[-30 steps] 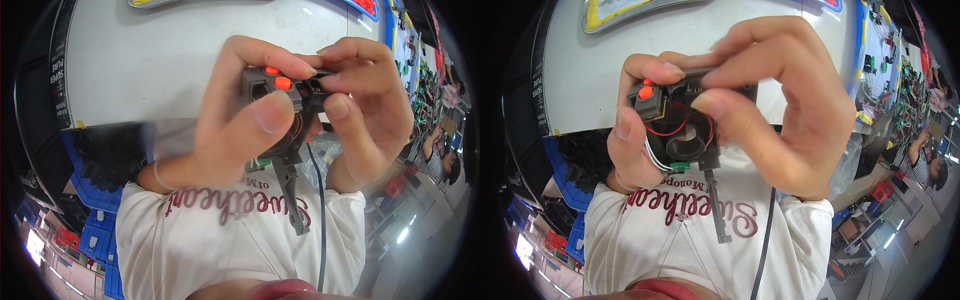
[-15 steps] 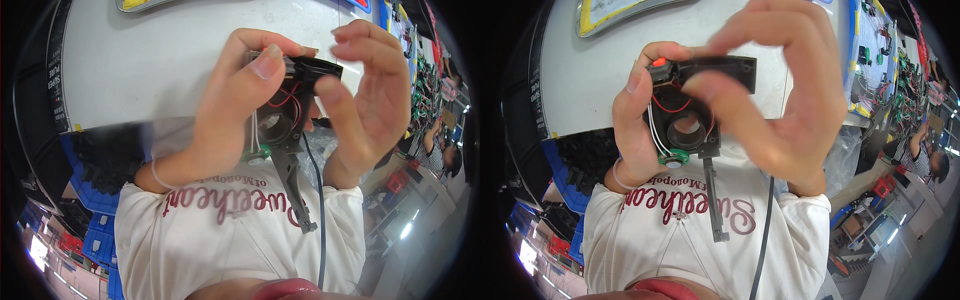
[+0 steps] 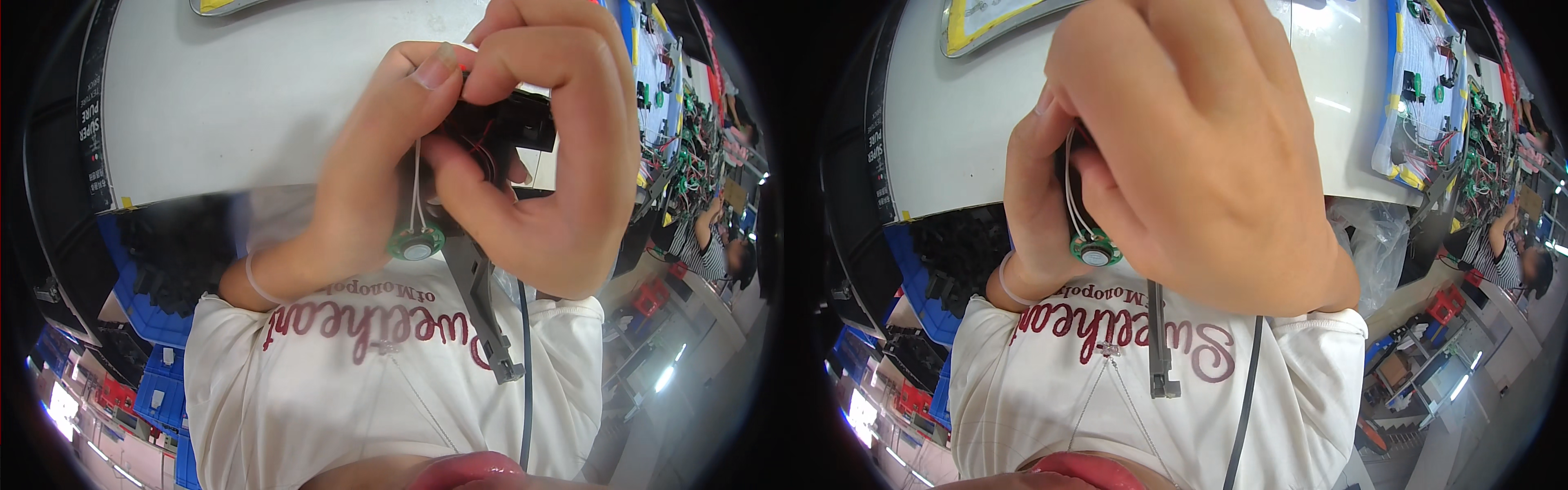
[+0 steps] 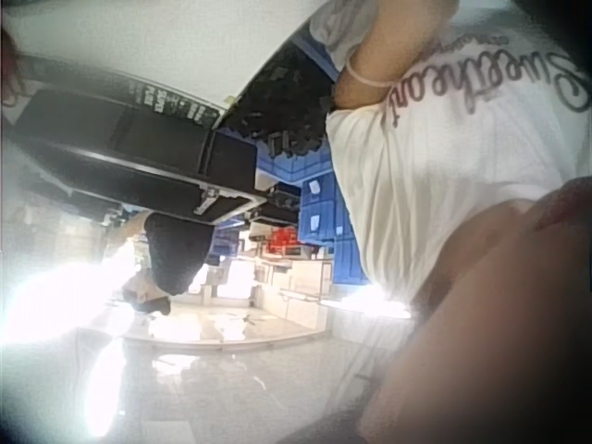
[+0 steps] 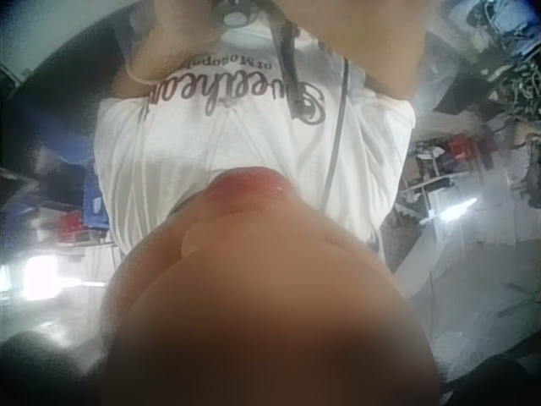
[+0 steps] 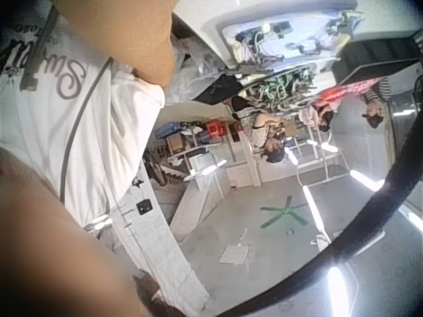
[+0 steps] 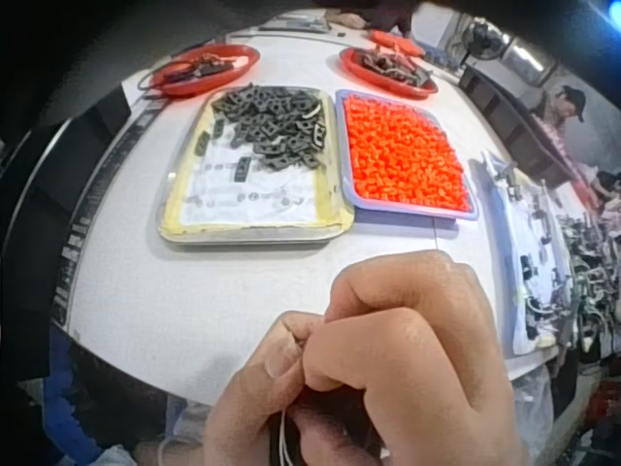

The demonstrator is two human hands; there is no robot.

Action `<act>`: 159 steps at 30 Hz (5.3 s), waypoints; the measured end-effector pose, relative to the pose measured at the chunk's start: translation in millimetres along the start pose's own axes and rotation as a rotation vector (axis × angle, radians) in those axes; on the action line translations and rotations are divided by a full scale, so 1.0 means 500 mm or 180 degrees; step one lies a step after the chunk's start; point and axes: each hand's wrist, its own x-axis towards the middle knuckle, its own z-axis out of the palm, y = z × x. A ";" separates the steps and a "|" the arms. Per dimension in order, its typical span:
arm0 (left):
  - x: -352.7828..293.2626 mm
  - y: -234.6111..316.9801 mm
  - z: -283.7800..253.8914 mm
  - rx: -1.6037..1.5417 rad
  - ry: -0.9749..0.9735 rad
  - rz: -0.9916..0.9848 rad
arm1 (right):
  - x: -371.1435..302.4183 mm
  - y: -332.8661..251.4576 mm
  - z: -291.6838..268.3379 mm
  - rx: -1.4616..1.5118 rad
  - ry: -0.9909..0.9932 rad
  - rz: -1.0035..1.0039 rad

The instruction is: Assembling internal electronic components and plastic casing for a toy.

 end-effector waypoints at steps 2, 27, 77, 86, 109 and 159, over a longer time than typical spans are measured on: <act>0.003 0.002 -0.010 0.0045 -0.0051 -0.0011 | 0.003 0.003 0.003 0.0040 -0.0044 0.0028; 0.012 0.001 0.009 -0.0444 0.0047 -0.0258 | 0.009 0.014 0.009 -0.0026 0.0353 0.0169; 0.053 0.008 0.009 -0.0746 0.0277 -0.0385 | 0.068 -0.012 -0.062 0.0125 -0.1829 -0.0549; 0.044 -0.003 -0.006 -0.1141 0.0297 -0.0609 | 0.064 -0.029 -0.048 -0.0106 -0.1672 -0.0302; 0.038 0.002 -0.033 0.0649 0.0110 -0.0060 | 0.063 -0.053 -0.112 -0.0871 -0.1709 0.0636; 0.028 -0.015 -0.049 -0.1082 -0.0295 0.0119 | 0.059 0.020 -0.044 0.0170 -0.1605 -0.1618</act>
